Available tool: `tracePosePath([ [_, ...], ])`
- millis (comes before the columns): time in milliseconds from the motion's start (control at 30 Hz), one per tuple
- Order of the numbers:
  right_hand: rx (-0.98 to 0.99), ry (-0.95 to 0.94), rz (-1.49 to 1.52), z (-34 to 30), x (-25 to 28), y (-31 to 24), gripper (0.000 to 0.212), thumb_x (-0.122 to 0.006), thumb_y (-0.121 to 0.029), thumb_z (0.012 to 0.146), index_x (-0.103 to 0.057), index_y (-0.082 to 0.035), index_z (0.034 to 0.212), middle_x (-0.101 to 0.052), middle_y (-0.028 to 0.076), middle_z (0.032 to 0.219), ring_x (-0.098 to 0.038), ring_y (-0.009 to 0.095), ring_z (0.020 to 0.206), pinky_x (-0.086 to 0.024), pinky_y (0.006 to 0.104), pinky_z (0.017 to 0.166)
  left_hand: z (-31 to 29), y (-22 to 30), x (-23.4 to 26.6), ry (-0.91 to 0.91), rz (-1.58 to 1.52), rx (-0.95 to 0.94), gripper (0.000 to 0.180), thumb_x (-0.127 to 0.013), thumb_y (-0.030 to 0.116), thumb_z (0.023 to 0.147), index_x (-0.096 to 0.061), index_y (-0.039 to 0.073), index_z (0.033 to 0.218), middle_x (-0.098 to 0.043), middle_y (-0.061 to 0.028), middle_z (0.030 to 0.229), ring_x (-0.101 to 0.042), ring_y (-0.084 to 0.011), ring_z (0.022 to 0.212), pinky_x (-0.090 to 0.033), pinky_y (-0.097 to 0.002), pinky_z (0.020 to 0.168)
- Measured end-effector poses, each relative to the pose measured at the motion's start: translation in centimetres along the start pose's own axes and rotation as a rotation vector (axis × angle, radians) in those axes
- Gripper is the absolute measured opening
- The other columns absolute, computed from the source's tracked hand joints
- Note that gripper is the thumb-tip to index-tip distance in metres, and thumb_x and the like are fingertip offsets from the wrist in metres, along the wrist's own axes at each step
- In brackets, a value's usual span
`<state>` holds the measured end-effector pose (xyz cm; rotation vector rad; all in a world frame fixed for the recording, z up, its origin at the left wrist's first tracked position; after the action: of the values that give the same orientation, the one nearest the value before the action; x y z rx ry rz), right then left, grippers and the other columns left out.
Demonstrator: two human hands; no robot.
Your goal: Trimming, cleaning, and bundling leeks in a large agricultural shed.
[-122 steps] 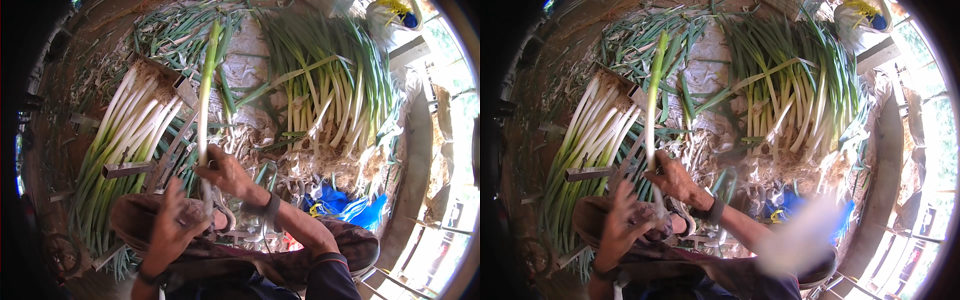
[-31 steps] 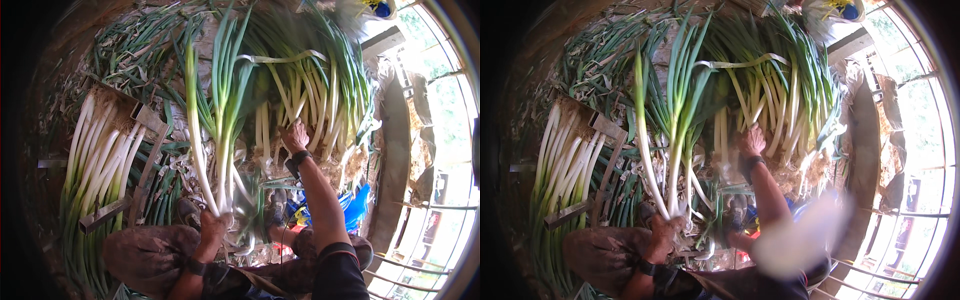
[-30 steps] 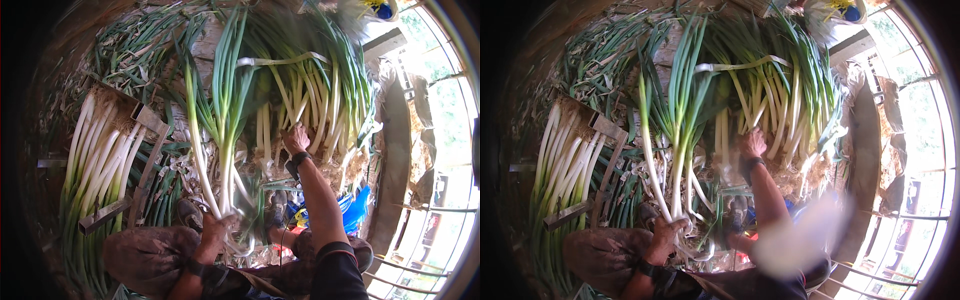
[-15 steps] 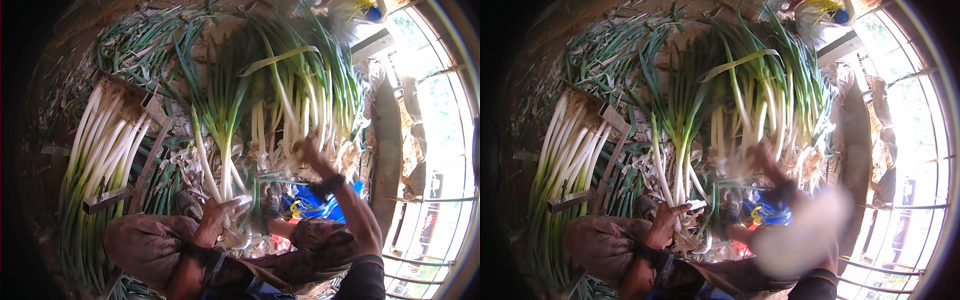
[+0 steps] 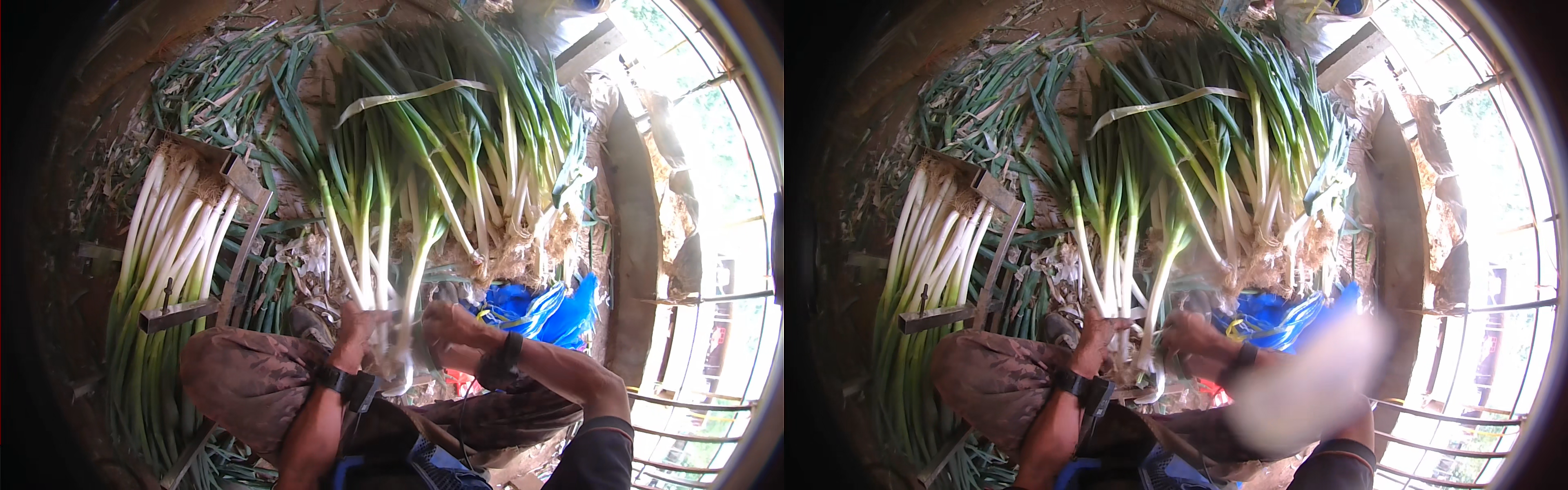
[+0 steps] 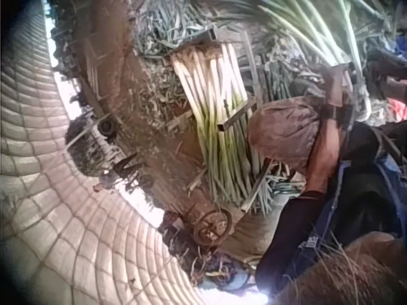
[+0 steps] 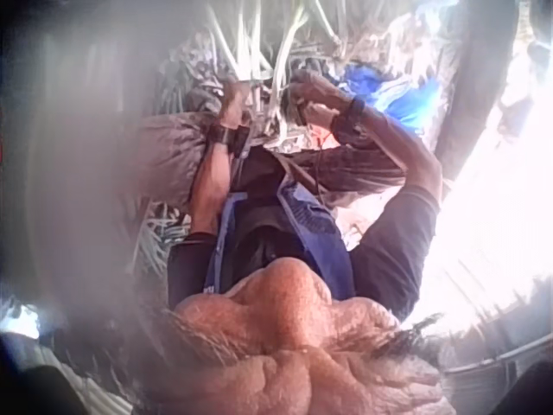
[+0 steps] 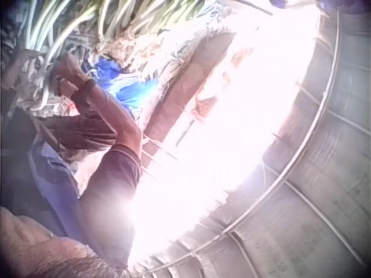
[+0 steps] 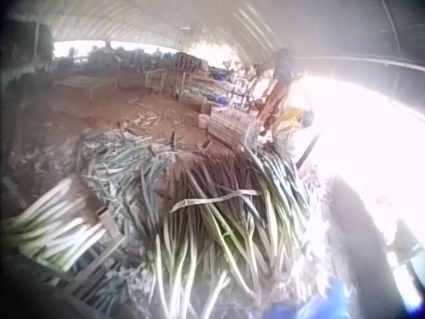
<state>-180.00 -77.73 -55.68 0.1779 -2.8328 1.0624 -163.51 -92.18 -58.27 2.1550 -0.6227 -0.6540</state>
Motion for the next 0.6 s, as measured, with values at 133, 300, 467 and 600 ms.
tracePosePath([
  [133, 0.154, 0.72, -0.786, 3.8, 5.4, -6.3, 0.055, -0.06, -0.029, 0.085, -0.042, -0.011, 0.133, -0.06, 0.022, 0.112, -0.064, 0.039, 0.085, -0.049, 0.0524, 0.069, -1.8, 1.4, 6.6, 0.28, 0.679, 0.04, 0.029, -0.065, 0.002, 0.069, -0.065, -0.009, 0.096, -0.069, -0.0137, 0.078, -0.067, -0.0208, 0.062, -0.053, -0.0321, 0.055],
  [300, -0.086, 0.742, -0.477, 12.0, 10.1, 4.0, 0.056, -0.066, -0.035, 0.077, -0.054, 0.0, 0.119, -0.066, 0.026, 0.095, -0.066, 0.038, 0.086, -0.052, 0.0481, 0.074, -5.6, 5.6, 4.7, 0.113, -0.052, 0.043, 0.027, -0.066, 0.0, 0.07, -0.065, -0.013, 0.093, -0.069, -0.015, 0.079, -0.067, -0.0196, 0.064, -0.053, -0.0279, 0.056],
  [467, 0.156, 0.712, -0.377, 14.4, 7.4, 9.4, 0.044, -0.068, -0.034, 0.077, -0.065, 0.001, 0.102, -0.068, 0.023, 0.081, -0.068, 0.038, 0.077, -0.054, 0.0427, 0.068, -7.5, 6.1, 5.6, 0.061, -0.112, 0.102, 0.03, -0.071, 0.005, 0.07, -0.067, -0.009, 0.096, -0.068, -0.0115, 0.078, -0.065, -0.0167, 0.065, -0.05, -0.0276, 0.053],
  [600, 0.308, 0.286, -0.492, 12.4, 5.1, -1.6, 0.027, -0.067, -0.029, 0.087, -0.073, -0.005, 0.077, -0.065, 0.008, 0.059, -0.062, 0.013, 0.048, -0.049, 0.0302, 0.046, -5.1, 0.4, 7.0, 0.222, 0.073, 0.21, 0.028, -0.071, -0.002, 0.07, -0.067, -0.006, 0.097, -0.068, -0.0103, 0.078, -0.064, -0.0168, 0.064, -0.05, -0.0303, 0.054],
])
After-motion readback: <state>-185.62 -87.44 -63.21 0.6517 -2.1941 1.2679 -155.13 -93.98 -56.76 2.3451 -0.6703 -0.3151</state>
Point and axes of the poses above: each hand's wrist, its own z-axis towards the middle knuckle, its own x-axis out of the back of the hand, y = z × x, the point moved 3 cm from there along z, towards the middle knuckle
